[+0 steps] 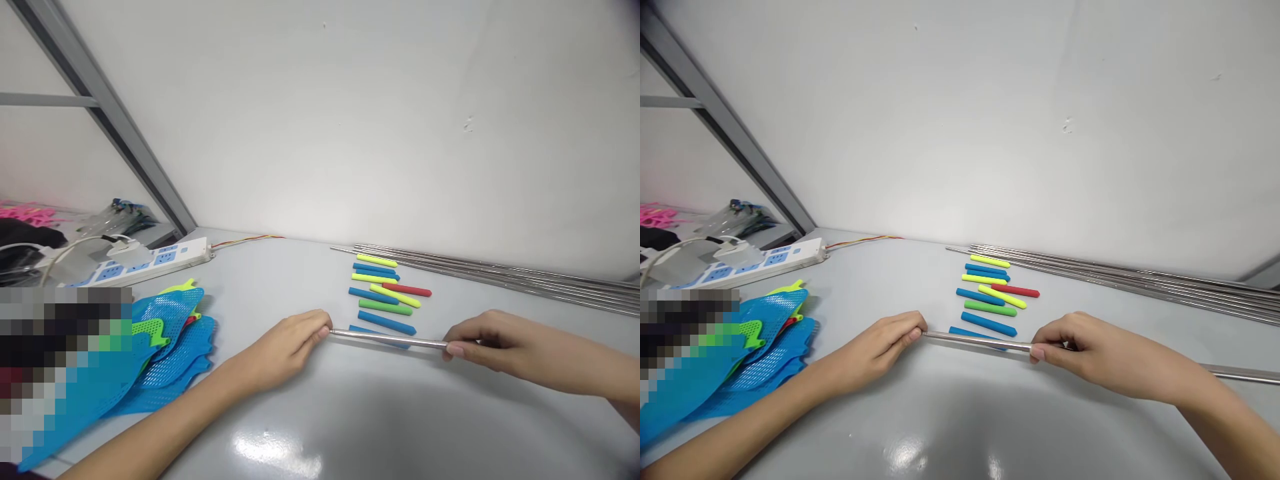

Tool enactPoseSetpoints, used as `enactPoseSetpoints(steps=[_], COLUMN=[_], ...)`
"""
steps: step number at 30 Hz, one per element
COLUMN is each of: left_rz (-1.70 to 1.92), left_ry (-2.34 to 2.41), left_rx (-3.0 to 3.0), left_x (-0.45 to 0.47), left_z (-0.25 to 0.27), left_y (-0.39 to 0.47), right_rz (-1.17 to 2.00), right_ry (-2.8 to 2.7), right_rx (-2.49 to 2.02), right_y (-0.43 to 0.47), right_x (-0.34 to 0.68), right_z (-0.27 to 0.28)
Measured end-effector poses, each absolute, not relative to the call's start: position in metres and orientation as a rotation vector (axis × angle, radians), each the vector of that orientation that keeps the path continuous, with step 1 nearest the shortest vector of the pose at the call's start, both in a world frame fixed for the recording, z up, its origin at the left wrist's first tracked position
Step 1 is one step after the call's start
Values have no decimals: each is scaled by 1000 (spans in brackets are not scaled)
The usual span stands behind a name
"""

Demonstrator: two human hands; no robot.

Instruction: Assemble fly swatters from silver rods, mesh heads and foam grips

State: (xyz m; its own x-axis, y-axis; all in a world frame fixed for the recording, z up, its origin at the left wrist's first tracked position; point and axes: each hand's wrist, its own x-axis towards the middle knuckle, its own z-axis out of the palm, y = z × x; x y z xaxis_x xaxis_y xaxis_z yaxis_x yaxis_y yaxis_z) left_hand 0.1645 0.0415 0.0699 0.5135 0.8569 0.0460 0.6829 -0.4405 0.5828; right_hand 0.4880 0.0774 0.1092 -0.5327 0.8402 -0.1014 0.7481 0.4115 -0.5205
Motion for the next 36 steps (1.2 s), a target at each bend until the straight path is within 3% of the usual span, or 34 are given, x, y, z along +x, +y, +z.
enactPoseSetpoints(steps=[7, 14, 36], left_rz=[387, 398, 390], left_ry=[1202, 1220, 1285], left_rx=[2233, 2213, 2239], left_x=[171, 169, 167], left_z=[59, 57, 57], left_y=[39, 40, 40], right_rz=[1227, 1485, 1340], right_ry=[-2581, -2487, -2420], right_rx=[-1300, -1228, -1242], right_y=[80, 86, 77], right_x=[476, 467, 460], right_z=[114, 99, 87])
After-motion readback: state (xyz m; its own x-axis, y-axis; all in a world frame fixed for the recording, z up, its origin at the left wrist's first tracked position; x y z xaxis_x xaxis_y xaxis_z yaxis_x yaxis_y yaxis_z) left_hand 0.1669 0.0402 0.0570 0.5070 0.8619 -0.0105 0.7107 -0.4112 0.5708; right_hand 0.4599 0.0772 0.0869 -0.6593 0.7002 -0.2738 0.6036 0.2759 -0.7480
